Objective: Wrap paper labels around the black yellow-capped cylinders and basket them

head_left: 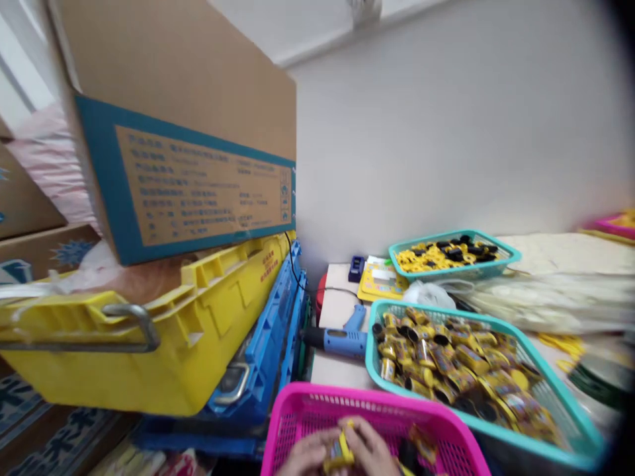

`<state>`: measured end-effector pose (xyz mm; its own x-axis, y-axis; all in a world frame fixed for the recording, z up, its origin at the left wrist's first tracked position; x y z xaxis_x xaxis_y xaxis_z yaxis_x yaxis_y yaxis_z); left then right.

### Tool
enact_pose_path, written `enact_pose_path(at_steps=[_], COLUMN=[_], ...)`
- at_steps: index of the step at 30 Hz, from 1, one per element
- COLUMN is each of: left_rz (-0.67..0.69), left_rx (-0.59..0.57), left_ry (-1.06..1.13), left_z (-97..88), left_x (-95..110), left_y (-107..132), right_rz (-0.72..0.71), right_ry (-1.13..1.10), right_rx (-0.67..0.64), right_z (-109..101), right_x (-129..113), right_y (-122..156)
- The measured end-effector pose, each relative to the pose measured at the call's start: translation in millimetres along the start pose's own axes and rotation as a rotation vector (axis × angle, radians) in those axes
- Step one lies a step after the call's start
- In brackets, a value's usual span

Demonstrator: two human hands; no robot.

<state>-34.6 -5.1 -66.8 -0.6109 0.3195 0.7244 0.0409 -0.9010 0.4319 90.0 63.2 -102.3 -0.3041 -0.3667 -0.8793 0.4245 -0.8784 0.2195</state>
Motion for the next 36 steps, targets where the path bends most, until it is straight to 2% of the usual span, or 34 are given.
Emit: enact_pose_path(at_steps=[3,5,10,16,23,27,33,36], left_rz=[-0.009,-0.010,-0.006,-0.020,-0.031,0.048,0.183,0.248], left_rx=[0.010,0.015,0.019,0.045,0.078,0.168,0.210,0.222], left_ry=[0.082,0.059,-0.051,-0.028,0.060,-0.073,-0.288,-0.373], left_z=[3.5,7.3,11.0,8.2,3.1,0.1,5.3,5.8], left_x=[-1,0,7,4,-1,-4,0,5], left_y=[5,8,8,10,7,9,20,25], right_rz=[0.076,0.149,0.175,0.126,0.037,-0.001,0.193,0.164], right_ry=[-0.160,-0.292,-0.352,-0.272,-0.103,0.020,-0.172,-0.082], right_rx=[0.001,-0.057,-0.111,-0.105,-0.089,-0.088,-0.253,-0.265], right_z=[2,5,6,11,5,5,17,17], right_x=[-21,-27,-25,-21,-16,-15,-2,-4], right_y=[13,17,20,21,15,19,30,31])
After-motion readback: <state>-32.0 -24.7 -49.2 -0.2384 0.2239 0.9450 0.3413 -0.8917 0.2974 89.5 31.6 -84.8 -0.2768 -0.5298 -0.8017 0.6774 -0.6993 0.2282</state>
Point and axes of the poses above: each hand's wrist, its own y-axis away from the middle knuckle, its own z-axis out of the palm, x = y × z, the point moved 3 cm from there along -y, towards the middle knuckle, and after that the axes turned 6 degrees about x, right-handed, at the moved point
